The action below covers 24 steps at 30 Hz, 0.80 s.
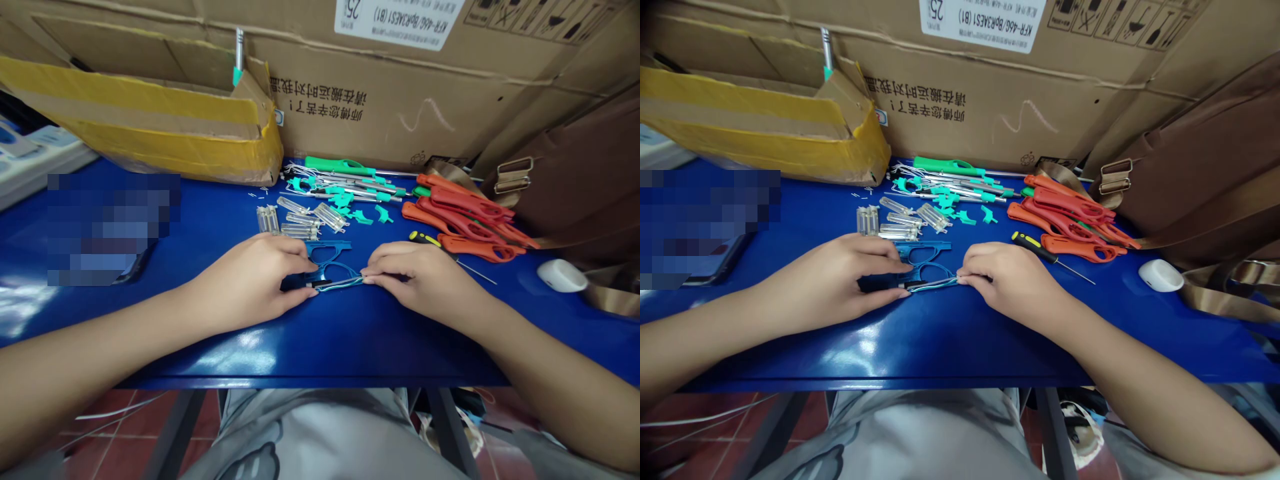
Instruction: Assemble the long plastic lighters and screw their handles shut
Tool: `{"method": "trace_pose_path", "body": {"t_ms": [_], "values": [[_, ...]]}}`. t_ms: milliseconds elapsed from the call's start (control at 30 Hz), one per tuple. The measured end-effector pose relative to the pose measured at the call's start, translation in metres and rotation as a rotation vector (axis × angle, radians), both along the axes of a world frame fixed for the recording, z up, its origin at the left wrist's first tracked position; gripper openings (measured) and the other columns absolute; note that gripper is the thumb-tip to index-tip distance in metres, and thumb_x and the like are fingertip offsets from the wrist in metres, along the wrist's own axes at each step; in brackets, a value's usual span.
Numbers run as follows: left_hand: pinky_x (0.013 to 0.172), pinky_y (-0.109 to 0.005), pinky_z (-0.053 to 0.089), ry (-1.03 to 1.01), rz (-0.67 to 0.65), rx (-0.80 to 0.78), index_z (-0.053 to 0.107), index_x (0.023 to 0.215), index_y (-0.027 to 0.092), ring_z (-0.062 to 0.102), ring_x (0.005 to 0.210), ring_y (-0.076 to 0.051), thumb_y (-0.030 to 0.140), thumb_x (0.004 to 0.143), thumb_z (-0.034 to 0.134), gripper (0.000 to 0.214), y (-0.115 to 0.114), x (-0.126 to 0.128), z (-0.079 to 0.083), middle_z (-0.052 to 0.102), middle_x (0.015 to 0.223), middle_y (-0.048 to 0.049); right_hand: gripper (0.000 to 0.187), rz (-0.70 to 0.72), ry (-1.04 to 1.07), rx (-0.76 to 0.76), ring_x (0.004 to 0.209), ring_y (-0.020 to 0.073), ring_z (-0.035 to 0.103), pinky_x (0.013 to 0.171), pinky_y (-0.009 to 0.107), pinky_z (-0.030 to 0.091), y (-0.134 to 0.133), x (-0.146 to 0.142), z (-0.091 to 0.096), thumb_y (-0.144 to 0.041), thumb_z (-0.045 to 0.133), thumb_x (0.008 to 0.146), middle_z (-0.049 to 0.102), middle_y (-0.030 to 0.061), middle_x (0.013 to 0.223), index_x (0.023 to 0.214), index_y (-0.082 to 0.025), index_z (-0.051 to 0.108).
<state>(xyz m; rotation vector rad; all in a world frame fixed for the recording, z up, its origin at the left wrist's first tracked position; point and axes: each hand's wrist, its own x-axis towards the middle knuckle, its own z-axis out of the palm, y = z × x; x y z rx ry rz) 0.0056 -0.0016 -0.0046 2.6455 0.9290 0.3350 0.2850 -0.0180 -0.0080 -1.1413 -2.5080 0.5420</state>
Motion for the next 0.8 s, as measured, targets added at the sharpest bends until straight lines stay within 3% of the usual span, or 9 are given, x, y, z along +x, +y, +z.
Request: {"method": "trace_pose_path", "body": {"t_ms": [233,433,800], "values": [[0.081,-0.035,0.055,0.004,0.003,0.014,0.078,0.109,0.02,0.07,0.088,-0.022,0.032,0.092,0.069,0.023,0.0004,-0.0009,0.0003,0.072,0.096,-0.007,0.003,-0.128,0.16,-0.147,0.056,0.0095,0.056,0.053,0.023,0.044,0.005,-0.0039,-0.0047,-0.019,0.076,0.084,0.068,-0.0004,0.073,0.081,-0.019,0.077],[0.081,-0.036,0.056,0.001,0.01,0.006,0.078,0.11,0.019,0.07,0.089,-0.023,0.031,0.09,0.071,0.023,-0.0002,-0.0007,-0.0003,0.072,0.097,-0.0067,0.014,0.056,0.117,-0.049,0.078,0.0148,0.068,0.073,0.027,0.052,0.0051,-0.0002,-0.0013,-0.017,0.066,0.094,0.074,0.0043,0.088,0.089,-0.02,0.078],[0.083,-0.039,0.057,-0.006,0.009,0.004,0.078,0.11,0.018,0.07,0.09,-0.024,0.028,0.089,0.073,0.024,-0.0001,-0.0005,-0.0002,0.072,0.098,-0.007,0.012,0.079,0.065,-0.023,0.074,0.0132,0.067,0.069,0.025,0.05,0.0085,0.0059,0.0007,-0.018,0.068,0.094,0.072,0.0037,0.087,0.09,-0.019,0.079]]}}
